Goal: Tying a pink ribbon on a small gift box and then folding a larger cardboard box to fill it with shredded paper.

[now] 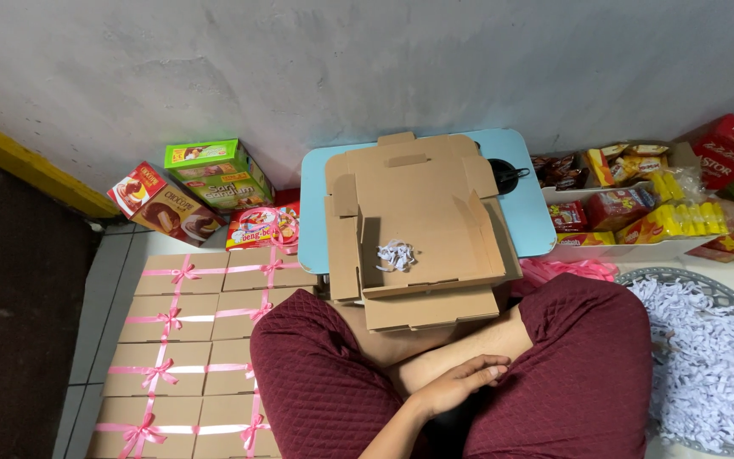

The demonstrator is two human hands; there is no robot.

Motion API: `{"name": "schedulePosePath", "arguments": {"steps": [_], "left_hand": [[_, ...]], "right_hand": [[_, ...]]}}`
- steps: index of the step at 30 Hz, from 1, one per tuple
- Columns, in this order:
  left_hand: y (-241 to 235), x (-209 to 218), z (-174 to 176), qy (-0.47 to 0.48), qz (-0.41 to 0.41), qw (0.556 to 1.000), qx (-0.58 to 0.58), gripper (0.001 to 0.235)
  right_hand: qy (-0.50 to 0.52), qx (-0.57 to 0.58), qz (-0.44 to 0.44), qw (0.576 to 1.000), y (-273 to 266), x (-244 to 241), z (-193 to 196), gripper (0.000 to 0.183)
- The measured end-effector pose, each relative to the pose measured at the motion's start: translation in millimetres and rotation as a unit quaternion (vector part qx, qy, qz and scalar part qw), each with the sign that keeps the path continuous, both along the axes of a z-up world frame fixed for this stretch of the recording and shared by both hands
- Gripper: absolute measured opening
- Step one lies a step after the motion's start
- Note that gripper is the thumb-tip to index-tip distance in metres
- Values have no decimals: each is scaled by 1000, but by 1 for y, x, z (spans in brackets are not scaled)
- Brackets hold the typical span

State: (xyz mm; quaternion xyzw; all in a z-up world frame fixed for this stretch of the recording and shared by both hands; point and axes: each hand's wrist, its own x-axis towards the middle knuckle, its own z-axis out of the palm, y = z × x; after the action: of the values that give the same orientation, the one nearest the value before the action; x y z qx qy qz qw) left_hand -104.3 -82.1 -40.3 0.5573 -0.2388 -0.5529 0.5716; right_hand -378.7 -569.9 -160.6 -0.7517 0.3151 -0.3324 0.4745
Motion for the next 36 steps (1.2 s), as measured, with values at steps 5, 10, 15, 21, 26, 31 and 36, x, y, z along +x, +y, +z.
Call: {"name": "schedulePosePath", "arguments": {"steps": [5, 10, 15, 21, 26, 31, 36], "left_hand": [[0, 0, 3, 7, 5, 1000, 0, 55], [-2, -2, 7, 8, 5, 1000, 17, 53], [-9, -6, 28, 20, 111, 989, -96, 60], [2, -6, 70, 52, 197, 946, -253, 82], [17, -14, 114, -72, 229, 950, -201, 75], [18, -25, 106, -179, 292, 931, -125, 40], [21, -29, 103, -181, 224, 955, -76, 41]], "right_hand": [[-22, 1, 18, 1000, 0, 23, 25, 45], [-44, 2, 29, 999, 27, 57, 71, 43], [-51, 128, 79, 987, 205, 133, 239, 50], [2, 247, 245, 937, 294, 176, 225, 37], [72, 1, 296, 953, 360, 197, 252, 47], [30, -79, 301, 950, 376, 202, 260, 53], [-23, 26, 271, 962, 373, 201, 235, 36]]}}
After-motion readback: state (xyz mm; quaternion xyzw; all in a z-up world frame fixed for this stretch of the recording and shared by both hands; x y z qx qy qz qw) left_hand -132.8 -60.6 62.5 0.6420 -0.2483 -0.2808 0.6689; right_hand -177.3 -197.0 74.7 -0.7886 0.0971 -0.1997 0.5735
